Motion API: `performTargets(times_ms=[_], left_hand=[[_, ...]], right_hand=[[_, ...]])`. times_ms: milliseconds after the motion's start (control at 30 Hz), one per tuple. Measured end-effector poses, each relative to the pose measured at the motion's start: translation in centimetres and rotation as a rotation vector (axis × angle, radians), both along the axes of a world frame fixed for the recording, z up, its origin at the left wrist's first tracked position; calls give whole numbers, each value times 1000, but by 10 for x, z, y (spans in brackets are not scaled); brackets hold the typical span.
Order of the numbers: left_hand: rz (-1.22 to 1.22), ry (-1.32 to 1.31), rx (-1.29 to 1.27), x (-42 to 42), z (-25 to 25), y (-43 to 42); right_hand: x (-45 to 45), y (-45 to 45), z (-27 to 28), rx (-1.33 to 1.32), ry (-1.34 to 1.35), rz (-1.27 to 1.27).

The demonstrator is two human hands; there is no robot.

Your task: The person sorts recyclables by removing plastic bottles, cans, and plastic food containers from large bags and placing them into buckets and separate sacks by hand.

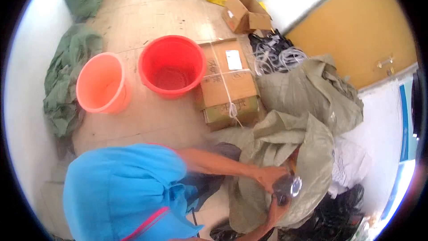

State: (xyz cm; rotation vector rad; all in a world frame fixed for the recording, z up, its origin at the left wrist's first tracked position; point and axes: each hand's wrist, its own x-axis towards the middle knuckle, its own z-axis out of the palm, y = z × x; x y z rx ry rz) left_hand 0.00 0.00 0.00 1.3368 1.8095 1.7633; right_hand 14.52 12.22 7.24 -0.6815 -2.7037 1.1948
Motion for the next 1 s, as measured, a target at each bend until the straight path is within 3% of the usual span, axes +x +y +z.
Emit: performTargets(times_ms=[67, 100, 433, 600, 700, 767, 800, 900, 967, 1000], left_hand=[[22, 182, 172, -2, 1, 26], [56, 200, 86, 0, -20, -19], [201, 312, 475, 38, 46, -2], [325, 378, 525, 38, 92, -32], [242, 308, 413, 24, 118, -44], [451, 304, 711, 13, 126, -42], [463, 309, 702, 9, 130, -49], [455, 195, 483, -5, 146, -87], [279, -268, 210, -14, 151, -119], [214, -386, 204, -17, 151, -134]], right_hand=[[6, 39, -9, 138, 243, -23], [13, 18, -21, 104, 199, -61], [51, 41, 18, 482, 353, -153], [47, 65, 53, 741, 779, -117], [4, 12, 97, 874, 980, -184], [-2, -9, 114, 706, 955, -276], [-1, 3, 111, 670, 951, -266], [-21, 0, 89, 458, 907, -156], [-42, -13, 75, 274, 871, -92], [-53, -20, 69, 176, 849, -58]])
